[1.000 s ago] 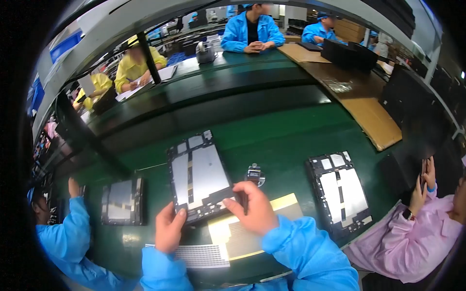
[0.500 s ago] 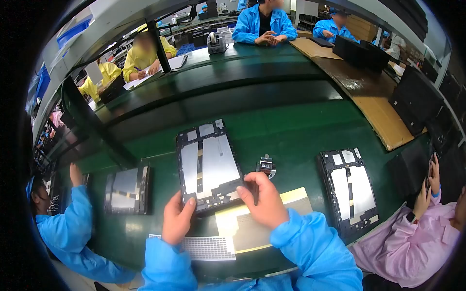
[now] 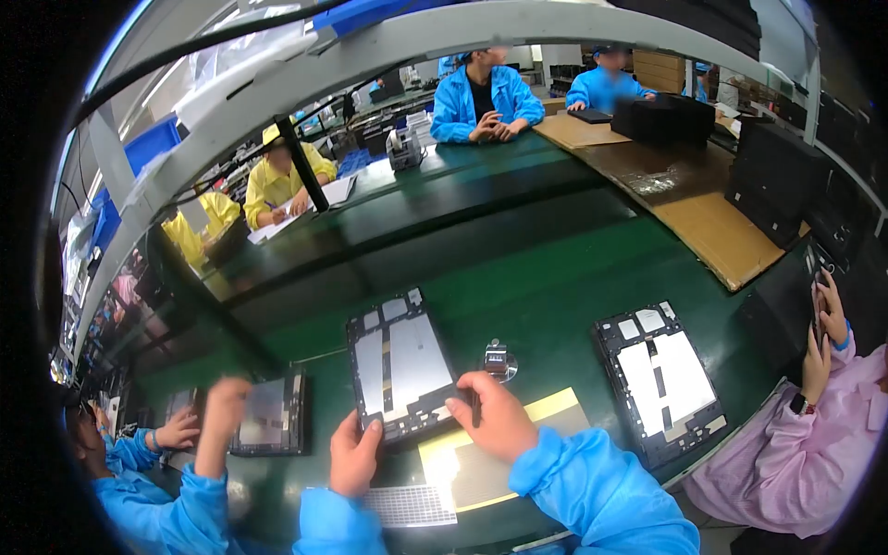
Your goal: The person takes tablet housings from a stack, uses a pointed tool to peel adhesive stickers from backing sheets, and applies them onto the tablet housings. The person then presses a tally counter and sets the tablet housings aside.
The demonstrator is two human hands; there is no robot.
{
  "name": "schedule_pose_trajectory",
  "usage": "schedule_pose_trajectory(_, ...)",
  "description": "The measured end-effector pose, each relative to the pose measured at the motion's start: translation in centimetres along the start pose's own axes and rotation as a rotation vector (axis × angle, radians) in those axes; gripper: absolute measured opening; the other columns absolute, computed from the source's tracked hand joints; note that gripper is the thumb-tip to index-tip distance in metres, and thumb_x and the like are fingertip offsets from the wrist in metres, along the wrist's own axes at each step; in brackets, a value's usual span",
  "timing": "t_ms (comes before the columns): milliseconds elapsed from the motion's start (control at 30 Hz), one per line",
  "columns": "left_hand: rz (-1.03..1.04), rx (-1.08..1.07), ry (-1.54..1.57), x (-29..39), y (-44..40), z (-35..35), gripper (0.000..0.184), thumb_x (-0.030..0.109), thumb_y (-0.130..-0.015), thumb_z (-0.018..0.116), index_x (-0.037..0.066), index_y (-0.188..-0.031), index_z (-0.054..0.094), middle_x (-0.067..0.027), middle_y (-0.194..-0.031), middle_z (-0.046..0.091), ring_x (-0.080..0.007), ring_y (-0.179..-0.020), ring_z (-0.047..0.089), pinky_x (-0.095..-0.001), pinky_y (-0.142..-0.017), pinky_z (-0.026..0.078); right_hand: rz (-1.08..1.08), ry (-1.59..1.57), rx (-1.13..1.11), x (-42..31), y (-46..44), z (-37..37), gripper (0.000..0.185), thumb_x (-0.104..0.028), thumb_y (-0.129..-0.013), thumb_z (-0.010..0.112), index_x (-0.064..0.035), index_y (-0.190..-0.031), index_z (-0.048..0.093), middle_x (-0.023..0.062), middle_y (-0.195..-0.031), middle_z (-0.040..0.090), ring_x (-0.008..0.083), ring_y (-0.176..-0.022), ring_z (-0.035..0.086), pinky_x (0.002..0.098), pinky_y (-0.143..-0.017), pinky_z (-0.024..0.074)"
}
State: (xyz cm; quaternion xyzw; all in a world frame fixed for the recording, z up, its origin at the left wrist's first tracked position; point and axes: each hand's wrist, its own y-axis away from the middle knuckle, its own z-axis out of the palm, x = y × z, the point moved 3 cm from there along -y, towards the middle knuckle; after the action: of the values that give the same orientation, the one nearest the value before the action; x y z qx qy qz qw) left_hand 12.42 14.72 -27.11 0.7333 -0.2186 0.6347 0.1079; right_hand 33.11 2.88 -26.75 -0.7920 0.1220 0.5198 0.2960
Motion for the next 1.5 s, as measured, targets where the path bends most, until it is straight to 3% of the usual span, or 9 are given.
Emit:
schedule_pose_trajectory(500, -0.039, -0.011, 0.071, -0.8, -0.1, -0.3, 0.042, 0.012, -0.090, 0.064, -0.009, -0.125, 0.053, -0.0126, -0.104, 0.067, -0.0126, -0.090, 0.062, -0.0262, -0.081, 0.050, 0.017, -0.019, -0.039, 0.8, 0.1, 0.0, 0.038, -0.025, -0.087, 0.071, -0.0028, -0.113, 0.056, 0.0138, -0.097, 0.062, 0.0255, -0.087, 0.060, 0.0358, -0.077, 0.0490)
schedule_pose_trajectory(600, -0.010, 0.100, -0.042, -1.2, 0.0, -0.5, 0.049, 0.015, -0.092, 0.063, -0.009, -0.132, 0.047, -0.0177, -0.115, 0.063, -0.0166, -0.097, 0.062, -0.0281, -0.085, 0.050, 0.029, -0.044, -0.043, 0.9, 0.0, 0.0, 0.038, -0.025, -0.087, 0.071, -0.0028, -0.114, 0.056, 0.0137, -0.097, 0.062, 0.0253, -0.088, 0.060, 0.0362, -0.078, 0.0492)
schedule_pose_trajectory(633, -0.021, 0.143, -0.097, -1.1, 0.2, -0.6, 0.055, 0.018, -0.093, 0.062, -0.008, -0.137, 0.041, -0.0219, -0.125, 0.057, -0.0218, -0.108, 0.059, -0.0317, -0.091, 0.049, 0.036, -0.040, -0.049, 0.7, 0.0, -0.1, 0.038, -0.025, -0.087, 0.071, -0.0028, -0.114, 0.056, 0.0137, -0.098, 0.062, 0.0254, -0.089, 0.060, 0.0364, -0.078, 0.0493)
schedule_pose_trajectory(733, -0.007, 0.185, -0.074, -2.3, -0.1, -1.0, 0.054, 0.019, -0.094, 0.062, -0.008, -0.136, 0.042, -0.0227, -0.127, 0.056, -0.0251, -0.114, 0.056, -0.0348, -0.096, 0.045, 0.068, -0.045, -0.076, 0.4, -0.1, -0.4, 0.037, -0.024, -0.087, 0.071, -0.0027, -0.114, 0.056, 0.0139, -0.102, 0.063, 0.0262, -0.093, 0.062, 0.0362, -0.082, 0.0498)
schedule_pose_trajectory(933, 0.052, 0.393, 0.008, -0.5, -0.3, -1.8, 0.039, 0.017, -0.094, 0.061, -0.005, -0.125, 0.053, -0.0174, -0.120, 0.059, -0.0232, -0.111, 0.057, -0.0341, -0.097, 0.044, 0.049, -0.061, -0.055, 1.3, -0.1, -0.4, 0.037, -0.022, -0.087, 0.071, -0.0017, -0.114, 0.055, 0.0139, -0.104, 0.062, 0.0256, -0.097, 0.061, 0.0352, -0.087, 0.0492)
schedule_pose_trajectory(1033, 0.029, 0.398, 0.177, 2.2, 0.1, -2.2, 0.023, 0.013, -0.095, 0.061, -0.001, -0.113, 0.061, -0.0053, -0.103, 0.064, -0.0108, -0.094, 0.057, -0.0260, -0.084, 0.047, 0.010, -0.062, -0.080, 1.9, -0.1, -0.3, 0.035, -0.016, -0.086, 0.070, -0.0007, -0.114, 0.055, 0.0138, -0.104, 0.062, 0.0239, -0.096, 0.060, 0.0350, -0.087, 0.0486)
schedule_pose_trajectory(1267, 0.405, 0.215, 0.286, 12.3, 3.4, -4.1, 0.009, 0.006, -0.095, 0.057, -0.002, -0.099, 0.061, -0.0127, -0.103, 0.066, -0.0187, -0.094, 0.061, -0.0345, -0.084, 0.050, 0.035, -0.240, -0.083, 1.9, -0.4, 0.0, 0.028, 0.000, -0.087, 0.061, -0.0003, -0.112, 0.050, 0.0050, -0.097, 0.053, 0.0129, -0.086, 0.052, 0.0277, -0.080, 0.0445)
schedule_pose_trajectory(1500, 0.746, 0.056, 0.246, 19.5, 6.5, -4.9, 0.014, 0.011, -0.096, 0.056, -0.002, -0.096, 0.061, -0.0181, -0.094, 0.064, -0.0289, -0.086, 0.060, -0.0421, -0.078, 0.047, 0.062, -0.189, -0.106, 1.7, -0.2, -0.1, 0.030, -0.001, -0.088, 0.059, 0.0002, -0.115, 0.048, 0.0082, -0.102, 0.053, 0.0160, -0.092, 0.051, 0.0292, -0.085, 0.0422)
